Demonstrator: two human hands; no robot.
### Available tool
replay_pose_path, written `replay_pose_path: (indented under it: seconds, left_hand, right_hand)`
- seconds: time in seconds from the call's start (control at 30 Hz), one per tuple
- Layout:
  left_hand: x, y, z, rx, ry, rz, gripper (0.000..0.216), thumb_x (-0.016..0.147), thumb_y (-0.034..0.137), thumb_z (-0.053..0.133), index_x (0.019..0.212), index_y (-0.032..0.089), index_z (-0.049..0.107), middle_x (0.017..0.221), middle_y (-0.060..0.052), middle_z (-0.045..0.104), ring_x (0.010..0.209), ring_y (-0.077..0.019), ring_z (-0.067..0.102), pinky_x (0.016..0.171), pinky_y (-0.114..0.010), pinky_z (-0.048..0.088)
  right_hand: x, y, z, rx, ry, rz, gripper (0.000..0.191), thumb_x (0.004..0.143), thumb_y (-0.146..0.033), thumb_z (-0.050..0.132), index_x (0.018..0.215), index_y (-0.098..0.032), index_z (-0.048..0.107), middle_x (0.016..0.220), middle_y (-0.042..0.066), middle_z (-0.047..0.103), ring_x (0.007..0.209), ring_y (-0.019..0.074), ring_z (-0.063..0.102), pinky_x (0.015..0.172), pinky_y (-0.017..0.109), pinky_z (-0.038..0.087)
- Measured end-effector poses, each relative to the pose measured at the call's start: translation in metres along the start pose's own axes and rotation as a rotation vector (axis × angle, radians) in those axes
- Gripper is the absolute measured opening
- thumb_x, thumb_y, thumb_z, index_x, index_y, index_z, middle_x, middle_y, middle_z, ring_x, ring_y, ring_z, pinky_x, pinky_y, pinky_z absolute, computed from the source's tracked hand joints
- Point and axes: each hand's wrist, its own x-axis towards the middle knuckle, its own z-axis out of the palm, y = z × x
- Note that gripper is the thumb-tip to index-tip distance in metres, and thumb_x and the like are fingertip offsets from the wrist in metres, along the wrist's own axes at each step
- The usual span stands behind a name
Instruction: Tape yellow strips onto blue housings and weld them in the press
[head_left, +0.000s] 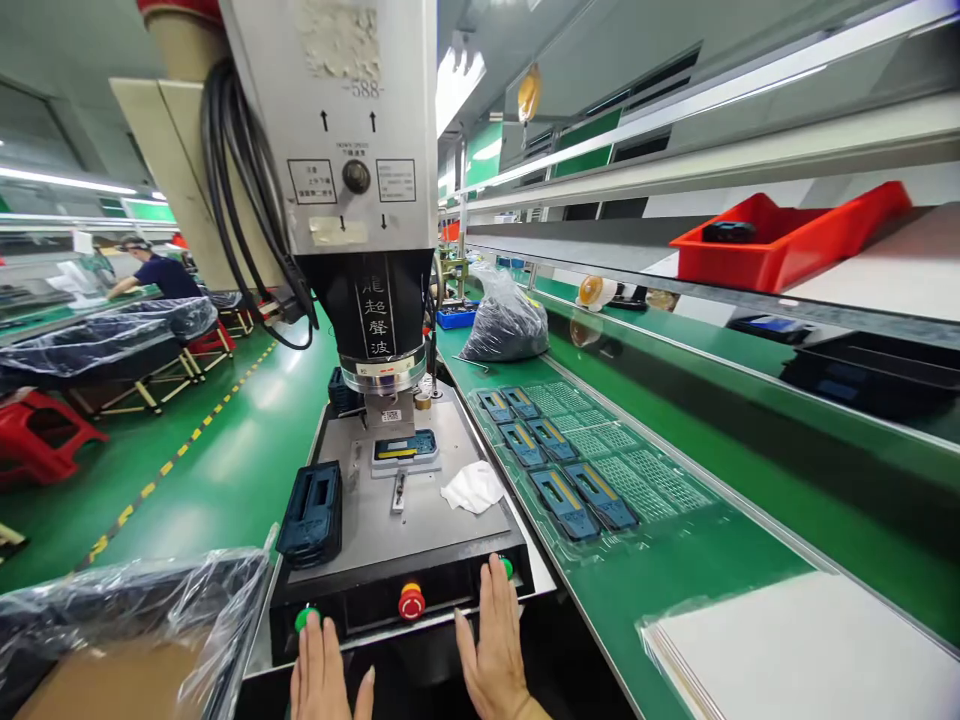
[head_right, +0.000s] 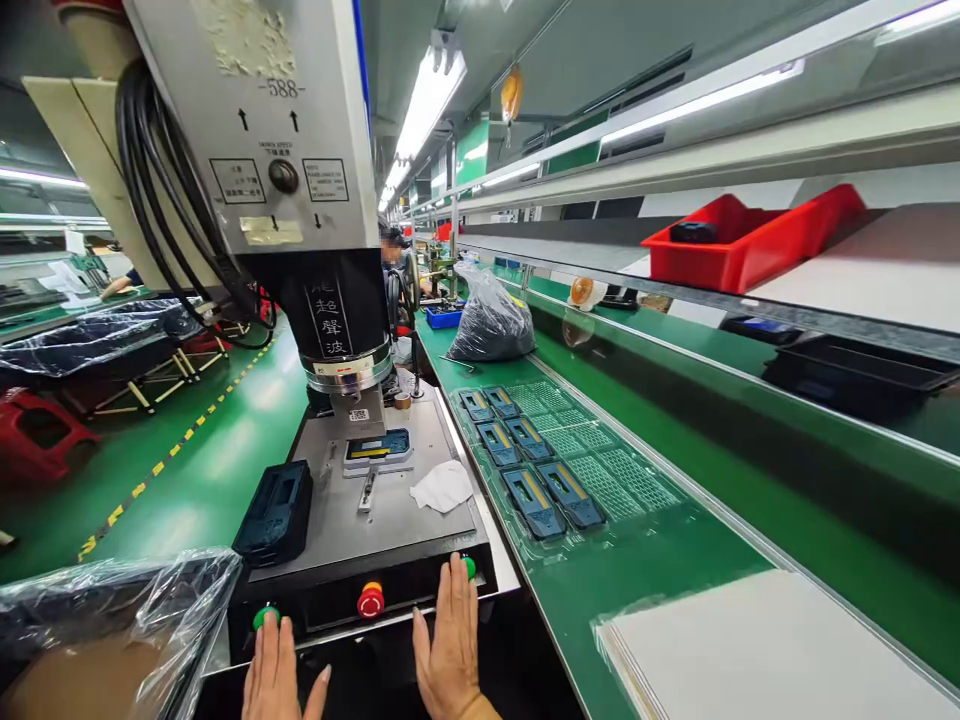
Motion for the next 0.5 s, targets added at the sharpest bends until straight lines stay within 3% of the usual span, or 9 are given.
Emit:
replay_pose_path:
  seconds: [0.1, 0.23, 0.4, 0.5]
  left_hand:
    - [-0.001, -0.003, 0.011, 0.027, -0.018, 0.029, 0.071, 0.084, 0.040, 0.040, 0.140, -0.002, 0.026, 0.153, -0.029, 0.010, 0.145, -0.0327, -0.001, 0.115, -0.052, 0.007]
    - [0.002, 0.001, 0.005, 0.001, -0.024, 0.007, 0.072, 0.080, 0.037, 0.047, 0.140, 0.002, 0.029, 0.154, -0.026, 0.012, 0.145, -0.0323, 0.001, 0.115, -0.050, 0.007]
    - [-0.005, 0.003, -0.007, -0.244, 0.026, -0.120, 0.059, 0.081, 0.037, 0.050, 0.133, 0.010, 0.045, 0.151, -0.019, 0.028, 0.141, -0.0313, 0.022, 0.116, -0.044, 0.014]
    - [-0.022, -0.010, 0.002, -0.310, -0.048, -0.218, 0.048, 0.077, 0.040, 0.058, 0.116, 0.012, 0.063, 0.141, -0.020, 0.045, 0.133, -0.0341, 0.037, 0.115, -0.043, 0.022]
  right_hand:
    - [-0.016, 0.022, 0.005, -0.053, -0.073, -0.036, 0.072, 0.093, -0.026, 0.042, 0.152, -0.027, 0.001, 0.156, 0.010, 0.014, 0.138, 0.0376, 0.025, 0.103, 0.062, 0.039]
    - [-0.017, 0.035, 0.008, -0.090, -0.079, -0.111, 0.078, 0.089, -0.028, 0.047, 0.152, -0.025, 0.001, 0.156, 0.010, 0.014, 0.136, 0.0390, 0.028, 0.099, 0.060, 0.044]
    - [-0.015, 0.036, 0.009, -0.067, -0.044, -0.136, 0.073, 0.090, -0.030, 0.044, 0.152, -0.024, 0.006, 0.155, 0.013, 0.018, 0.135, 0.0407, 0.030, 0.098, 0.063, 0.042]
    - [-0.019, 0.039, 0.009, -0.010, -0.048, -0.139, 0.069, 0.091, -0.029, 0.043, 0.151, -0.025, 0.009, 0.152, 0.015, 0.025, 0.132, 0.0400, 0.036, 0.099, 0.062, 0.040]
